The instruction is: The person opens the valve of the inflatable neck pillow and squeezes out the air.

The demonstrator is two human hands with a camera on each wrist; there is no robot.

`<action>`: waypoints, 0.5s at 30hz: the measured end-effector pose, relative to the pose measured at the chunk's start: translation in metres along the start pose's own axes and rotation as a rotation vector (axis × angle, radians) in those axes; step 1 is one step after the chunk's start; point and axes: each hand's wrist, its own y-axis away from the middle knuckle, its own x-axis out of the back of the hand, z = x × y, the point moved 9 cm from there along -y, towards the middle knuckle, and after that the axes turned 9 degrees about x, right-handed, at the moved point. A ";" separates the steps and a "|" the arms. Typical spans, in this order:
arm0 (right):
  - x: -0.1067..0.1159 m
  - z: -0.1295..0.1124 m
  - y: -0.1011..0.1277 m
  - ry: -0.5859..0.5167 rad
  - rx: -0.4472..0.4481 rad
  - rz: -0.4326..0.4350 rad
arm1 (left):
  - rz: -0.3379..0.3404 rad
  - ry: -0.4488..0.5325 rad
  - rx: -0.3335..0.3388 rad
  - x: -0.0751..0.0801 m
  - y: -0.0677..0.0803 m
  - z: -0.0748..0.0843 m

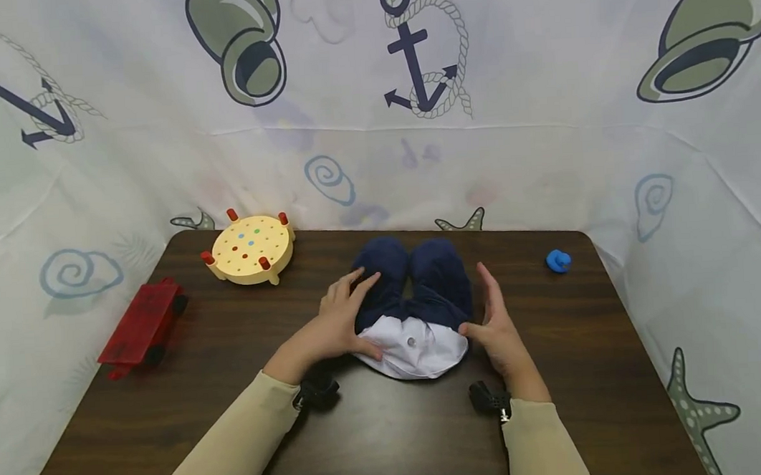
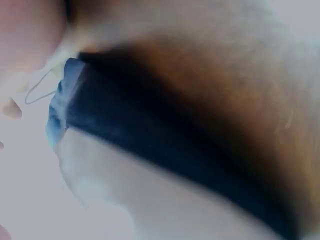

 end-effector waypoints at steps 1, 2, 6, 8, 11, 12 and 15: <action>-0.005 0.001 -0.001 0.097 -0.022 -0.041 | -0.014 -0.026 -0.018 -0.005 0.000 -0.002; -0.012 0.004 -0.002 0.217 -0.049 -0.097 | -0.028 -0.050 -0.031 -0.009 0.000 -0.003; -0.036 0.008 -0.008 0.623 -0.125 -0.281 | -0.032 -0.091 -0.048 -0.015 0.000 0.000; -0.039 0.005 -0.012 0.716 -0.146 -0.286 | 0.008 -0.080 -0.031 -0.008 -0.001 0.003; -0.041 -0.001 -0.017 0.787 -0.153 -0.279 | 0.028 -0.079 -0.014 -0.001 -0.001 0.008; -0.041 -0.003 -0.018 0.802 -0.157 -0.281 | 0.023 -0.089 -0.009 0.000 0.000 0.009; -0.041 -0.004 -0.019 0.825 -0.172 -0.292 | 0.007 -0.122 0.005 0.001 0.000 0.010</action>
